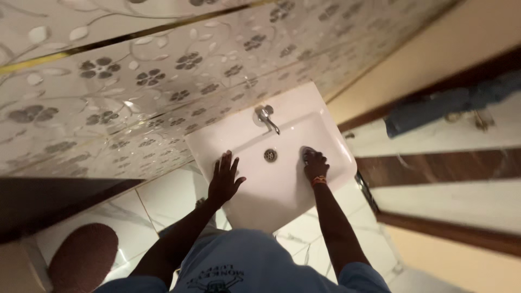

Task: The person cleans a bathroom sink with a cloth by wiping the basin, the faucet, and the surrounding edges multiple times.

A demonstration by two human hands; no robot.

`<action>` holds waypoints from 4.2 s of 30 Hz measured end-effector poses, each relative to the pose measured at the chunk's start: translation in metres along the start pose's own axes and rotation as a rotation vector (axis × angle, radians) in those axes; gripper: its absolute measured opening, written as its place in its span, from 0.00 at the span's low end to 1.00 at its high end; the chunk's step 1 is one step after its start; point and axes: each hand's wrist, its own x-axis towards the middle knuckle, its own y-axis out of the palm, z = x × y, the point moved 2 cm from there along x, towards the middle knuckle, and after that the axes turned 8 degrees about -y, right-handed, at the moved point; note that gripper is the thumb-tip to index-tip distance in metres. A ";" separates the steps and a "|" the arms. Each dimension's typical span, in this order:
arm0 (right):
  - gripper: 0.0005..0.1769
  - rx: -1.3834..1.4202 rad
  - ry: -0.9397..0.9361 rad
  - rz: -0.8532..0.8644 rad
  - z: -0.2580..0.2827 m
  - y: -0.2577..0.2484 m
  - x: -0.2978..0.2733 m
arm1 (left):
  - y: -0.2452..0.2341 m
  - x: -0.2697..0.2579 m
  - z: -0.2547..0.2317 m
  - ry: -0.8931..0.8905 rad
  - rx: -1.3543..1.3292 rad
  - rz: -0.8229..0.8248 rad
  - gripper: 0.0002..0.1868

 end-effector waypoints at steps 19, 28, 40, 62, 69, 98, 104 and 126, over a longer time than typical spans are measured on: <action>0.47 0.804 -0.450 -0.026 0.198 0.062 -0.078 | -0.006 -0.004 0.005 0.164 -0.202 0.049 0.32; 0.46 0.780 -0.514 -0.091 0.195 0.058 -0.038 | -0.001 -0.004 0.003 0.080 -0.240 0.032 0.34; 0.51 0.498 -0.123 0.104 0.118 0.053 0.020 | 0.000 0.004 -0.004 -0.089 -0.073 0.179 0.42; 0.53 0.406 -0.323 0.086 0.082 0.056 0.002 | 0.008 -0.009 -0.008 -0.229 0.099 -0.233 0.38; 0.34 0.525 -0.732 0.236 0.123 0.034 -0.070 | 0.011 -0.007 -0.003 -0.247 0.043 -0.205 0.38; 0.42 0.782 -0.230 -0.367 -0.019 -0.032 0.118 | 0.011 -0.007 -0.002 -0.285 0.053 -0.263 0.39; 0.47 0.429 -0.373 -0.508 0.029 -0.020 0.187 | 0.016 -0.005 -0.004 -0.286 0.083 -0.249 0.41; 0.40 0.546 -0.803 -0.233 0.068 -0.007 0.222 | 0.048 0.211 -0.147 -0.516 0.041 -0.434 0.42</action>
